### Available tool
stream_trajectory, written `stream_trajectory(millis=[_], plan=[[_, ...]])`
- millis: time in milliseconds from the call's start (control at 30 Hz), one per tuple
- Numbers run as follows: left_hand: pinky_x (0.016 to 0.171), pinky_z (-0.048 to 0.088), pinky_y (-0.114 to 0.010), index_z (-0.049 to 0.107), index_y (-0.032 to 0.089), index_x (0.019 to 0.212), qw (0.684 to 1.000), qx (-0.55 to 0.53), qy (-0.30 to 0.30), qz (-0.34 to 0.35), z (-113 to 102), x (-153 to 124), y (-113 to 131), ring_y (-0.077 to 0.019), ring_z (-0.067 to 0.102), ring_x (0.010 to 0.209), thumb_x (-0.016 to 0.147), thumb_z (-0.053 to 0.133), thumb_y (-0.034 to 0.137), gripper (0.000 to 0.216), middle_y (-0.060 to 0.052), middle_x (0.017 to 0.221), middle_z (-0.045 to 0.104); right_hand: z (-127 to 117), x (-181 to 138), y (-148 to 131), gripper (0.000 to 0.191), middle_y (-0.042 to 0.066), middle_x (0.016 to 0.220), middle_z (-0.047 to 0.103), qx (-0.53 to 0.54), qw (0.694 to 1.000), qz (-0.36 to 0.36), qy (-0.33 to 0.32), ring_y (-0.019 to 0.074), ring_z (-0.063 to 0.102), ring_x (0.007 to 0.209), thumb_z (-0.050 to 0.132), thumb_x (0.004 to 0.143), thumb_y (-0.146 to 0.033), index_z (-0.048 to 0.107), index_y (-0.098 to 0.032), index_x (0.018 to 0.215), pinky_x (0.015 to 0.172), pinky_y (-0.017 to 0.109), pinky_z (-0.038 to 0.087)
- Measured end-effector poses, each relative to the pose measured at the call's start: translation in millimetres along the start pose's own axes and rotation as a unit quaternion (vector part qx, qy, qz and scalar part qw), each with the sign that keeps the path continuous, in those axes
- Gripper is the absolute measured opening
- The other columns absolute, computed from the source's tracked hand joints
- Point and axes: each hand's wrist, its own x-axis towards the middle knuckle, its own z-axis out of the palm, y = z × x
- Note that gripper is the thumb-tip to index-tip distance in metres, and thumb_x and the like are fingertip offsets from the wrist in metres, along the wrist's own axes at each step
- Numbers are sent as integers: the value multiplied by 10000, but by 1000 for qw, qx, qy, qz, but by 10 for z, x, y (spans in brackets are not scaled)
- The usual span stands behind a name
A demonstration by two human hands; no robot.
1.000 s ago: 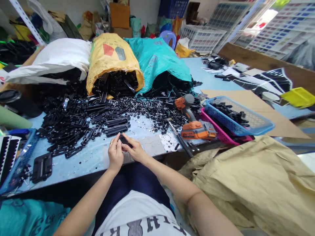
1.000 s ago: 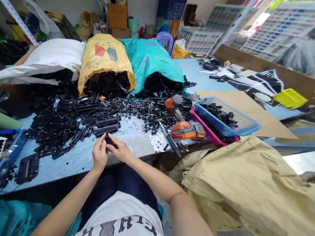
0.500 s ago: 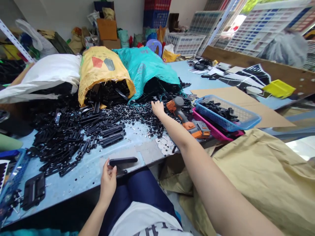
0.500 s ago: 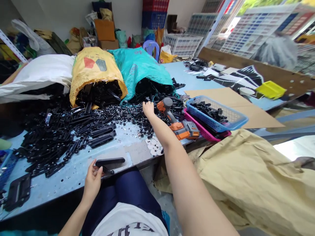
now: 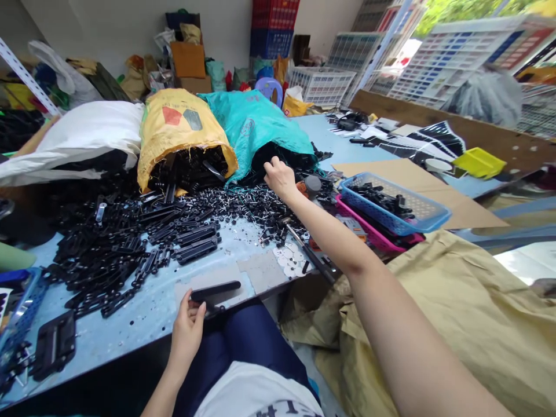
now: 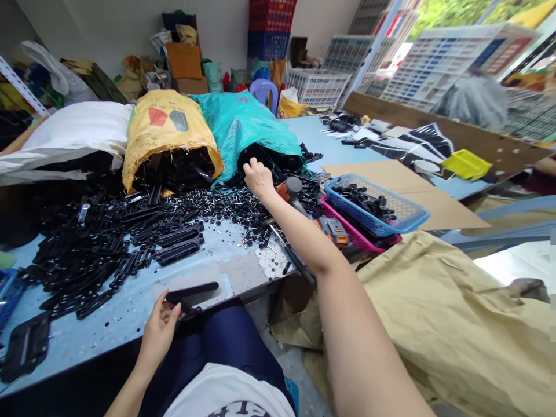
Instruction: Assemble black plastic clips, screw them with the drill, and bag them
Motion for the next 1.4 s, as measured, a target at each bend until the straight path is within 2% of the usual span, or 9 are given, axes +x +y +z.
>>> stream_trajectory(millis=[133, 233, 400, 600, 767, 900, 1133, 1267, 1400], plan=[[800, 509, -433, 522, 187, 1200, 991, 72, 79, 76, -105, 61, 244, -267, 594, 966, 746, 563, 552, 583, -152, 1189, 505, -337, -551, -433, 234, 96, 1007, 533, 250, 961, -74, 88, 189, 511, 923, 424, 895, -291, 592, -164, 995, 810, 317, 414], [827, 504, -417, 510, 202, 1198, 992, -101, 61, 46, -175, 155, 536, -252, 608, 972, 746, 542, 586, 593, -131, 1207, 514, -396, -1149, -850, 203, 55, 902, 581, 435, 892, -69, 103, 179, 538, 881, 541, 842, -380, 603, -203, 918, 777, 326, 444], [729, 536, -394, 565, 176, 1087, 920, -383, -40, -67, -291, 232, 894, -214, 663, 741, 680, 610, 583, 577, -72, 941, 657, -289, -1957, -1289, 251, 53, 838, 608, 579, 814, -38, 25, 156, 572, 787, 611, 798, -421, 611, -194, 906, 686, 282, 463], [649, 541, -337, 592, 172, 966, 952, -305, -1, -29, -151, 94, 871, -218, 645, 768, 627, 714, 456, 459, -40, 818, 674, -315, -2159, -1227, 383, 86, 955, 645, 439, 868, -162, -166, 187, 573, 916, 560, 825, -492, 614, -181, 1042, 818, 301, 436], [870, 482, -389, 539, 175, 1151, 982, -125, -82, 115, 59, 59, 801, -244, 601, 993, 763, 564, 526, 524, -103, 1062, 638, -332, -2179, -1179, 483, 12, 750, 634, 409, 830, -161, -342, 133, 577, 678, 403, 873, -583, 569, -217, 1141, 620, 217, 404], [908, 448, -445, 501, 204, 1228, 968, 63, -89, 228, -8, 362, 567, -255, 578, 1026, 833, 417, 543, 527, -120, 1214, 547, -208, -2224, -927, 547, 15, 700, 605, 303, 888, -124, -323, 152, 552, 650, 464, 789, -669, 599, -204, 1043, 575, 226, 346], [860, 454, -418, 584, 206, 1136, 839, 367, -207, 344, 46, 683, 238, -277, 583, 971, 850, 428, 372, 366, -105, 1012, 646, -56, -2305, -658, 410, 49, 850, 649, 246, 907, -163, -301, 161, 591, 741, 469, 858, -553, 578, -192, 1021, 582, 231, 322], [810, 459, -375, 599, 199, 1092, 832, 424, -158, 321, -13, 614, 293, -271, 596, 915, 850, 420, 292, 315, -120, 938, 650, 19, -2341, -724, 346, 71, 923, 649, 210, 906, -208, -302, 173, 601, 793, 484, 878, -486, 569, -187, 1029, 609, 240, 337], [849, 436, -359, 574, 179, 1118, 835, 425, -169, 306, -23, 602, 361, -248, 568, 963, 873, 417, 297, 314, -119, 994, 626, 165, -2301, -822, 357, 80, 917, 637, 187, 894, -271, -304, 181, 597, 807, 451, 893, -489, 567, -177, 1022, 617, 247, 337]])
